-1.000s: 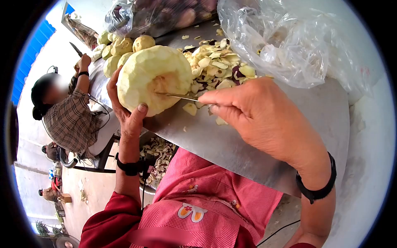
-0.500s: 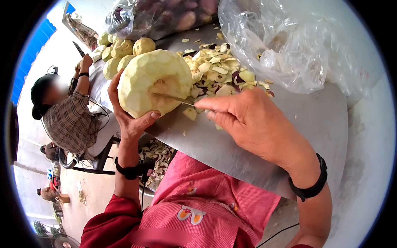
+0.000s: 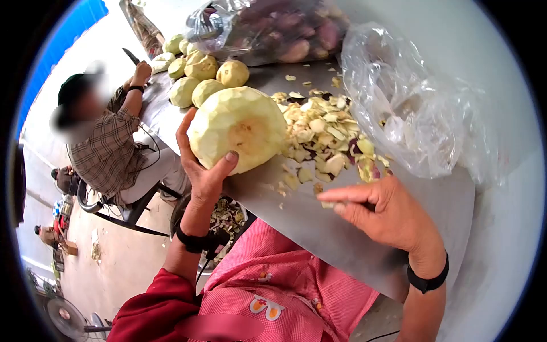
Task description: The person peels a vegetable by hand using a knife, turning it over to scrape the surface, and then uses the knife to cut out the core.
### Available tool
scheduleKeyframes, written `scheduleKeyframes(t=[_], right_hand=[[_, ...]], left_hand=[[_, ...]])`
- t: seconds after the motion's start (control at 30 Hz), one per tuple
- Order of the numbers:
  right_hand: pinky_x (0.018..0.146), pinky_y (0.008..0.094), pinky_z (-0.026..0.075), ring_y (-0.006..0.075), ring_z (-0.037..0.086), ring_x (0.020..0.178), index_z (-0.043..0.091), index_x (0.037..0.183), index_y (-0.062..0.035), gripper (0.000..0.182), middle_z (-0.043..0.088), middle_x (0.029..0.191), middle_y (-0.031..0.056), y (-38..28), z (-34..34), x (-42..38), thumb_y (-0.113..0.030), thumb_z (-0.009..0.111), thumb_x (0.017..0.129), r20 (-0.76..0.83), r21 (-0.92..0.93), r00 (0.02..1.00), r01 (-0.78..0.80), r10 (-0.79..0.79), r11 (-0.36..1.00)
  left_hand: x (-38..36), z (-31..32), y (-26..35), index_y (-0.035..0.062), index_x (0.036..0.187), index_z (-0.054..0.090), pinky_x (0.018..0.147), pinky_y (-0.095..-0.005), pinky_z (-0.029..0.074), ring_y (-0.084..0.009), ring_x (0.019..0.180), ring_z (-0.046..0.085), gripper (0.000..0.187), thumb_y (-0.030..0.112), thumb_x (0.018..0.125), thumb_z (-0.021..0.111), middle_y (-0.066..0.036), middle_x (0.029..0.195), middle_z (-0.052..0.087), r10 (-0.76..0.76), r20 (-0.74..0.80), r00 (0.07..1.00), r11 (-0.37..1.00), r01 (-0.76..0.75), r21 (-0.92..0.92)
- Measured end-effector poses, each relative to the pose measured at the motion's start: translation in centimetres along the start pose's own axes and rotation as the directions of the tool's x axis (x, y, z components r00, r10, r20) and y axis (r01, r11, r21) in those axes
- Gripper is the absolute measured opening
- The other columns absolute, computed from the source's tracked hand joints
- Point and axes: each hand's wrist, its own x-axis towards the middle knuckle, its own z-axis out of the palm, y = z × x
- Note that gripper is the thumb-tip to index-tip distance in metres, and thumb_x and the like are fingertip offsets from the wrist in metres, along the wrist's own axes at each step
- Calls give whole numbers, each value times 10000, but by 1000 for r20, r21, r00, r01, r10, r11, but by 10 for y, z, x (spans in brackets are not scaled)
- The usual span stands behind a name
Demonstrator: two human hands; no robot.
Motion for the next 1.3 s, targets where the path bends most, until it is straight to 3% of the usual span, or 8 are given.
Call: scheduleKeyframes(t=[0.13,0.2,0.33,0.5,0.63,0.87,1.03,1.3], right_hand=[[526,215,370,33,433,575,738,1142,-84,247,512,608,-47,10,-3,7,-91,638,917,91,-21,986,-136,137,991],[521,215,387,37,469,568,730,1154,-58,245,525,616,-46,13,-7,8,-104,628,936,-131,14,978,-161,161,987],[496,208,375,32,470,550,723,1160,-40,242,533,622,-35,3,-12,2,-134,630,958,-163,62,977,-126,135,990],[456,182,332,11,447,515,712,1194,-65,253,563,651,-20,-24,-3,-1,-167,628,978,-407,45,910,103,-76,994],[564,251,455,68,540,648,696,1207,-48,277,652,777,-4,-35,20,2,-60,657,933,-453,-173,849,216,-273,961],[578,336,483,224,586,646,688,1233,-119,444,592,771,74,-30,63,40,3,724,808,-323,-555,696,410,-642,724],[537,357,482,231,585,614,683,1239,-138,466,570,767,59,-26,72,48,7,729,799,-309,-616,692,376,-652,692],[528,364,490,241,599,614,659,1282,-157,516,571,789,60,-18,76,51,0,731,796,-298,-655,699,346,-650,672]], left_hand=[[0,-4,-6,13,1422,305,998,-384,496,-256,1176,574,928,115,677,848,-167,1288,525,21,-9,1000,997,-21,74],[1,-2,-7,13,1418,314,991,-380,500,-254,1170,579,924,123,678,855,-166,1282,532,36,-18,999,996,-34,84],[4,4,-11,8,1403,344,970,-368,514,-250,1148,597,920,151,668,879,-165,1255,556,42,-30,999,999,-41,34],[23,21,10,-33,1385,356,971,-367,493,-278,1132,587,945,244,653,885,-187,1243,540,-112,2,994,978,110,176],[27,21,5,-67,1379,345,1008,-401,455,-356,1169,530,1013,299,603,885,-234,1269,452,-4,75,997,903,-29,428],[26,23,8,-49,1386,347,990,-416,467,-393,1157,554,1054,298,565,910,-224,1264,508,-83,84,993,907,40,420],[22,28,1,-18,1355,390,983,-368,482,-274,1164,583,1047,310,545,965,-182,1284,526,-12,48,999,920,-8,393],[21,28,13,-18,1355,425,954,-433,482,-387,1161,561,987,263,549,921,-218,1264,536,90,105,990,896,-127,426]])
